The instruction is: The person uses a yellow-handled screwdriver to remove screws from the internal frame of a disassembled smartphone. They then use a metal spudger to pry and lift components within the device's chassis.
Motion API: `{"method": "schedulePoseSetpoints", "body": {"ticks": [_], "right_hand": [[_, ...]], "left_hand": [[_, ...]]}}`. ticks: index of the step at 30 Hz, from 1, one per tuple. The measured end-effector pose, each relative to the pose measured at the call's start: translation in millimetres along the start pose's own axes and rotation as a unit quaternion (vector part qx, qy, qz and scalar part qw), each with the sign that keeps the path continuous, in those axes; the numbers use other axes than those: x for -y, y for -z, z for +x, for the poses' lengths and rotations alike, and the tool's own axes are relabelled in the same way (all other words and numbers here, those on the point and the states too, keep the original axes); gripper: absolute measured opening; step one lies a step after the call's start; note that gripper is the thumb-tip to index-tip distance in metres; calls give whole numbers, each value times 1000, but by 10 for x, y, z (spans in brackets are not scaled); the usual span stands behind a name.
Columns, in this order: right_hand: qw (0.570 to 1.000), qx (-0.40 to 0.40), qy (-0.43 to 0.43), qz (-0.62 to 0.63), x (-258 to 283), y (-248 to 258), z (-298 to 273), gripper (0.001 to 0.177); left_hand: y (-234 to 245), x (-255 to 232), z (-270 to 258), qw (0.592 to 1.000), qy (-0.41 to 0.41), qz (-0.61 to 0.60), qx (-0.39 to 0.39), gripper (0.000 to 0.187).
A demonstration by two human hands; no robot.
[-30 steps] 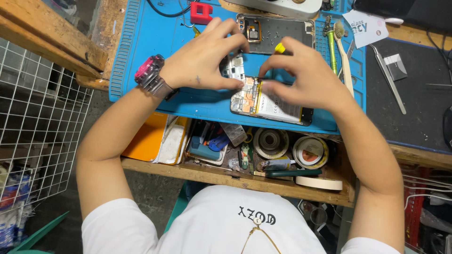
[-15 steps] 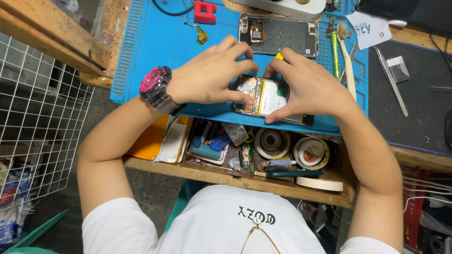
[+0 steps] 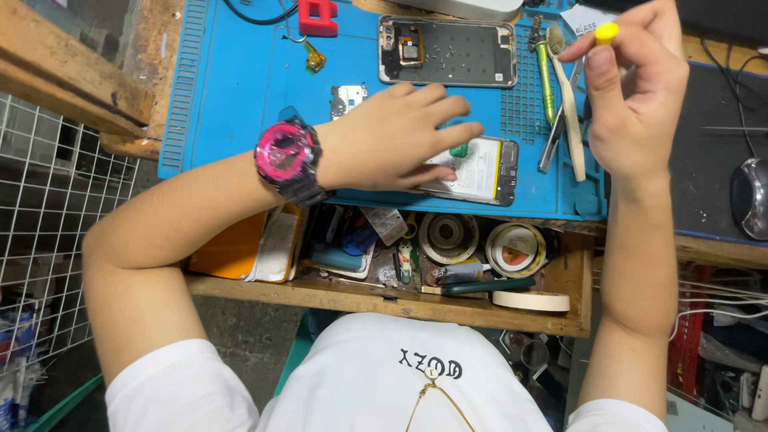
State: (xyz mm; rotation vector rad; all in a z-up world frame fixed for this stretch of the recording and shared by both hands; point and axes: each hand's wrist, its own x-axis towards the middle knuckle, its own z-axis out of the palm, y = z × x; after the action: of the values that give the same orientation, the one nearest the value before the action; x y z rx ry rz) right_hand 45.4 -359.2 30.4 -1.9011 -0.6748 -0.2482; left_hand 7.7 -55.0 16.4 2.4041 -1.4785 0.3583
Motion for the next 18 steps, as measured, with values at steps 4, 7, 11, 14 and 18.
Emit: {"method": "schedulePoseSetpoints", "body": {"ticks": [4,7,11,14,18], "right_hand": [[998,-5,-31,48,38,56,-157,30],[994,10,-40,98,240,45,-156,26],[994,69,-65,51,503,109,-46,17],[988,127,-88,-15,522,134,10,11],[980,170,-63,-81,477,109,39,7]], "left_hand": [[-136,4,144,998,-51,6,20,67],[-197,65,200,995,-96,-19,-9,68],[-212,132,211,991,-111,-64,28,65],[-231,130,180,990,-105,-89,24,61],[-236,102,146,992,-93,-85,-2,58]]}}
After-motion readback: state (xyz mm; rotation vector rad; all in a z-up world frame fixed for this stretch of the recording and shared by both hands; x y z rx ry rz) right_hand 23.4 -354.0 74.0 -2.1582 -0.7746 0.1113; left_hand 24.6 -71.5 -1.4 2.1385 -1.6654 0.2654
